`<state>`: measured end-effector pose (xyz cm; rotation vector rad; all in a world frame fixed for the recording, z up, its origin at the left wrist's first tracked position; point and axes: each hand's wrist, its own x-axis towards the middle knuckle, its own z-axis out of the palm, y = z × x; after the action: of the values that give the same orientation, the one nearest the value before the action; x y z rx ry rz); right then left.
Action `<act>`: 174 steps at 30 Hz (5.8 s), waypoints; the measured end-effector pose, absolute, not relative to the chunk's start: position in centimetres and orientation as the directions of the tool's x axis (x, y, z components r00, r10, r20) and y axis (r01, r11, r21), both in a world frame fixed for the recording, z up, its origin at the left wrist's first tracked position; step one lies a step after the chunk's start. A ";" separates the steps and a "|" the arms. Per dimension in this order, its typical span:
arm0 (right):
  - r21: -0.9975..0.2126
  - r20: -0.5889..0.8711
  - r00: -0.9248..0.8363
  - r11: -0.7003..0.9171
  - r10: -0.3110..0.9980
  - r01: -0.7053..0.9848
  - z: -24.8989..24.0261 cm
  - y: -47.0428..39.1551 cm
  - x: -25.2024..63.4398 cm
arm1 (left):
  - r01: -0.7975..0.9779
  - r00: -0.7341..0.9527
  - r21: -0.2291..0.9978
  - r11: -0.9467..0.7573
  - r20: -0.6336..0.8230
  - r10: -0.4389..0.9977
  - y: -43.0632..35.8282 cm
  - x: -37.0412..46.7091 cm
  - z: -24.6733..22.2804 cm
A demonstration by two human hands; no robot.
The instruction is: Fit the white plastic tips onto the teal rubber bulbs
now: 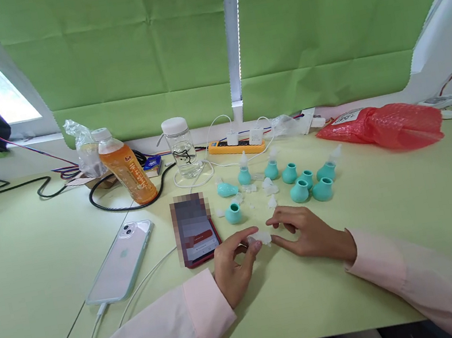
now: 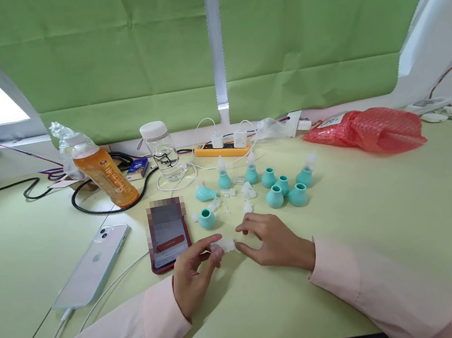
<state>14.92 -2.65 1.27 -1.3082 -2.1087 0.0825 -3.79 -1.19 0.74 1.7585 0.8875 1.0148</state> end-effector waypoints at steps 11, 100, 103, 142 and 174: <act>0.193 0.584 -0.151 0.044 0.798 0.980 4.9 -1.3 20.1 | 0.067 0.451 0.959 -0.274 0.216 0.866 -1.0 -3.7 0.4; -0.658 0.223 -0.426 0.457 0.877 0.598 4.3 -2.8 17.0 | -0.099 0.705 0.971 0.217 -0.085 0.704 -0.8 -3.5 1.3; -0.758 0.205 -0.447 0.430 0.871 0.491 4.4 -2.9 17.0 | -0.035 0.670 0.986 0.164 -0.099 0.736 -0.9 -3.5 1.2; -0.965 0.186 0.050 0.173 0.981 0.198 5.8 -2.3 16.1 | 0.040 0.612 0.936 -0.349 0.253 0.749 -1.6 -4.7 1.1; 0.159 0.696 -0.229 0.165 0.681 0.973 8.1 0.8 18.9 | 0.484 0.731 0.166 -0.859 0.462 0.502 -0.8 -3.9 -1.4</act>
<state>18.94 0.75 8.14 -1.5619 -1.9778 -0.8241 -3.89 -0.79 -1.42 2.8908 0.8235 0.7864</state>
